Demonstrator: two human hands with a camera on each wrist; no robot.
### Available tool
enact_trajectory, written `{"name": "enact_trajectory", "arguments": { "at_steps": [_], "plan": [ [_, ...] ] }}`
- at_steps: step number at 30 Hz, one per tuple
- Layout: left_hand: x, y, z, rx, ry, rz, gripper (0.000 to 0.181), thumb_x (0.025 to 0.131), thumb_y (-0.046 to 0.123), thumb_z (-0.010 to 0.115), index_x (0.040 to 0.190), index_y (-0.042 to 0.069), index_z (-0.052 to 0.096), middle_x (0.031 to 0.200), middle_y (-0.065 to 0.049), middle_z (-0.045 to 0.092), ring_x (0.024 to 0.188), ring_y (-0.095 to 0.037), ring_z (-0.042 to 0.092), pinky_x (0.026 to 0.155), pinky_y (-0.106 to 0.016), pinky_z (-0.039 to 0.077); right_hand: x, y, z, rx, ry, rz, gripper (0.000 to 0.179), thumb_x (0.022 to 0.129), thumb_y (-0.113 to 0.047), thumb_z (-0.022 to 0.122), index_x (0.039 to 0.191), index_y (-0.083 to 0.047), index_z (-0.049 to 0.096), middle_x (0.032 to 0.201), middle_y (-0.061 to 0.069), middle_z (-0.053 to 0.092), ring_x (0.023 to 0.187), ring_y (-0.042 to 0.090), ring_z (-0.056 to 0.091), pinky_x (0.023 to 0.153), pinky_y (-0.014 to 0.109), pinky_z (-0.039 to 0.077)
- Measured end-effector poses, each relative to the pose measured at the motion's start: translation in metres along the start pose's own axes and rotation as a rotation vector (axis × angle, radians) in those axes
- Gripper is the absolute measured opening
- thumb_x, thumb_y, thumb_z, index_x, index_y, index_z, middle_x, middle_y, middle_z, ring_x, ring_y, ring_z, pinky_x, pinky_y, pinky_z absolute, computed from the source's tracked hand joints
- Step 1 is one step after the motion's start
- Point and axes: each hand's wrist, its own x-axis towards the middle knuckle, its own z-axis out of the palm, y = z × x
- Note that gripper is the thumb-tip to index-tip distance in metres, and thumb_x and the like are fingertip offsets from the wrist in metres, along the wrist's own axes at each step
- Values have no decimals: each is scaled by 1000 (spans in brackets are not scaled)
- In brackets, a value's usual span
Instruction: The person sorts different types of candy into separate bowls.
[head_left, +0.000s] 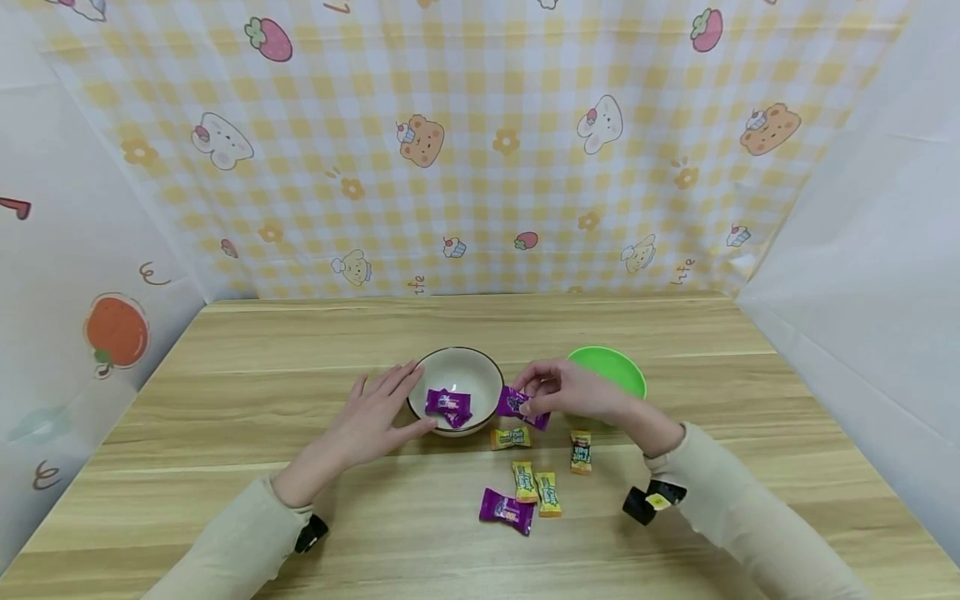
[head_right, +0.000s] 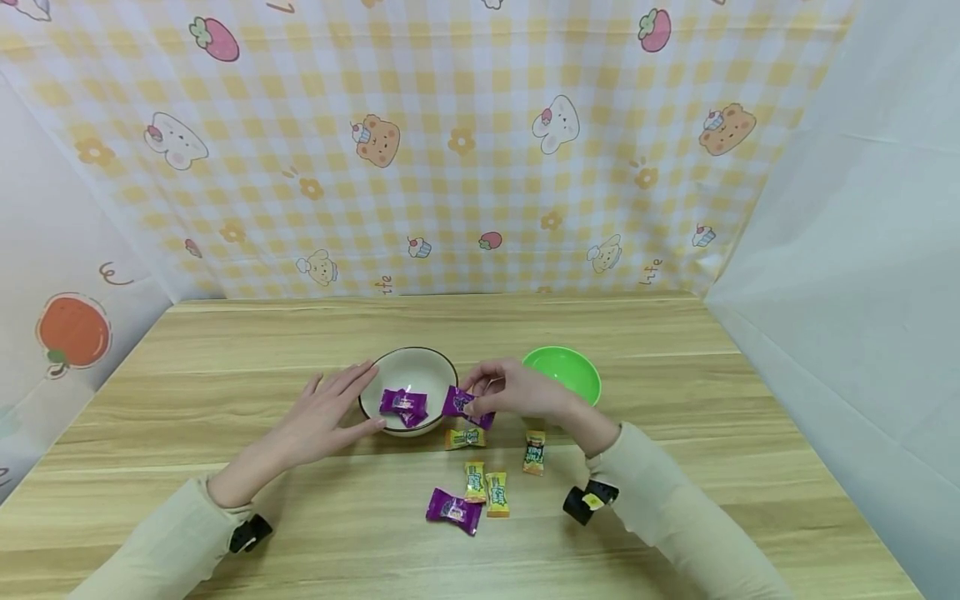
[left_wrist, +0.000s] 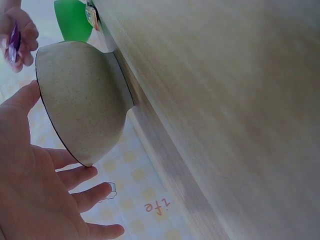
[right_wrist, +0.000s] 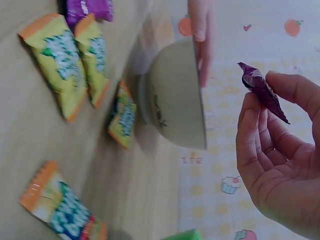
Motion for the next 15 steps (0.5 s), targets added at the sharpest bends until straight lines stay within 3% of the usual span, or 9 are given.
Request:
{"name": "enact_trajectory", "arguments": {
  "at_steps": [10,15],
  "plan": [
    [0,0,0,0,14,4,80,81,61,45,138,6,29,141,-8,25,126,-31,24,95,-59,11,10,-10,-13,-23,61,-73,26,79,-16,65,100,-2,58,82,7,56,72,18,54,66,29,46],
    [0,0,0,-1,14,5,80,81,61,45,138,6,29,142,-9,25,126,-31,25,95,-59,12,18,-12,-14,-21,100,-25,27,79,-16,65,102,-2,59,84,8,55,76,20,53,69,31,46]
  ]
}}
